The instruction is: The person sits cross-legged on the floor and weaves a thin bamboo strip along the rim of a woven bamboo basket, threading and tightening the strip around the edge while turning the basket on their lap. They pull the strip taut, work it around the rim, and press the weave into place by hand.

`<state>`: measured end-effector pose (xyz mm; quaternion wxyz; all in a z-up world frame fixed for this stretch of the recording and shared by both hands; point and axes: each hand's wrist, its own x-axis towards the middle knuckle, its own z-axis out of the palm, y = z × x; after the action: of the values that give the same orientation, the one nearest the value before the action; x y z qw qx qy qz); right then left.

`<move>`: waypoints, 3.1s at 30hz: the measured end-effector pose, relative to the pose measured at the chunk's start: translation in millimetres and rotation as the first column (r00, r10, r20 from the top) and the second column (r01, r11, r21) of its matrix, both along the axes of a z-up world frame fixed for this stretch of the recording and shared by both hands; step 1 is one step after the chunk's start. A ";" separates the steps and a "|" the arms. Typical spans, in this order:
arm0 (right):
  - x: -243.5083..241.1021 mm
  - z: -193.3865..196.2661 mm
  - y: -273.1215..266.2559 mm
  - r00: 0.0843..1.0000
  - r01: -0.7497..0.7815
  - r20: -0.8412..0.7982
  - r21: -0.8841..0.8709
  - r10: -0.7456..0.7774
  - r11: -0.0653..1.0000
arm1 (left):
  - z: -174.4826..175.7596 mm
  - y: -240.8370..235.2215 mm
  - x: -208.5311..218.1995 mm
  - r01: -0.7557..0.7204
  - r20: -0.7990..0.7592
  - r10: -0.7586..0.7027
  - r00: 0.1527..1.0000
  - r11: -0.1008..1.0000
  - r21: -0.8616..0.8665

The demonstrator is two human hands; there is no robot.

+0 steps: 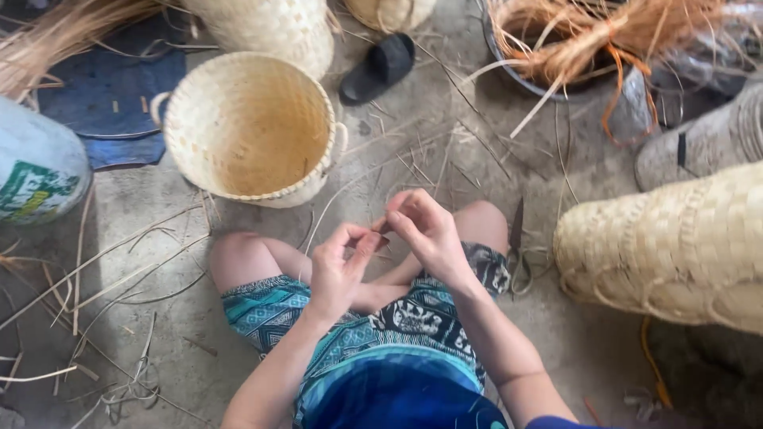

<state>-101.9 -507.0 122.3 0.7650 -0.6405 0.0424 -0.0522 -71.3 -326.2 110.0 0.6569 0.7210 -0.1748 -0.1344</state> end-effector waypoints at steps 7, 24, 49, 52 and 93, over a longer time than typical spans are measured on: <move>-3.9 7.1 2.8 0.999 0.017 0.030 -0.142 -0.013 0.990 | -13.0 14.0 11.0 0.125 -0.128 -0.134 0.983 0.989 -0.078; -0.8 33.9 13.1 0.963 0.129 0.266 -0.615 0.050 0.778 | -30.4 10.3 5.1 0.037 -0.146 -0.057 0.988 0.990 -0.138; 30.7 33.4 -100.7 0.798 0.589 0.310 -0.217 -0.517 0.778 | -6.3 55.8 -2.1 0.314 -0.349 -0.279 0.895 0.948 0.046; 34.3 -55.5 -279.2 0.683 0.640 0.291 0.203 -0.670 0.741 | 10.5 92.3 2.2 0.399 -0.416 -0.269 0.868 0.878 0.264; -27.0 -49.8 -106.3 0.951 0.262 -0.136 -0.129 -0.279 0.956 | 15.8 42.1 139.2 0.013 0.235 -0.212 0.948 0.766 0.642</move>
<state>-128.8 -613.2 72.5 0.7088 -0.6717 0.1851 -0.1098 67.9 -284.1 125.8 0.3330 0.8994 -0.2583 -0.1162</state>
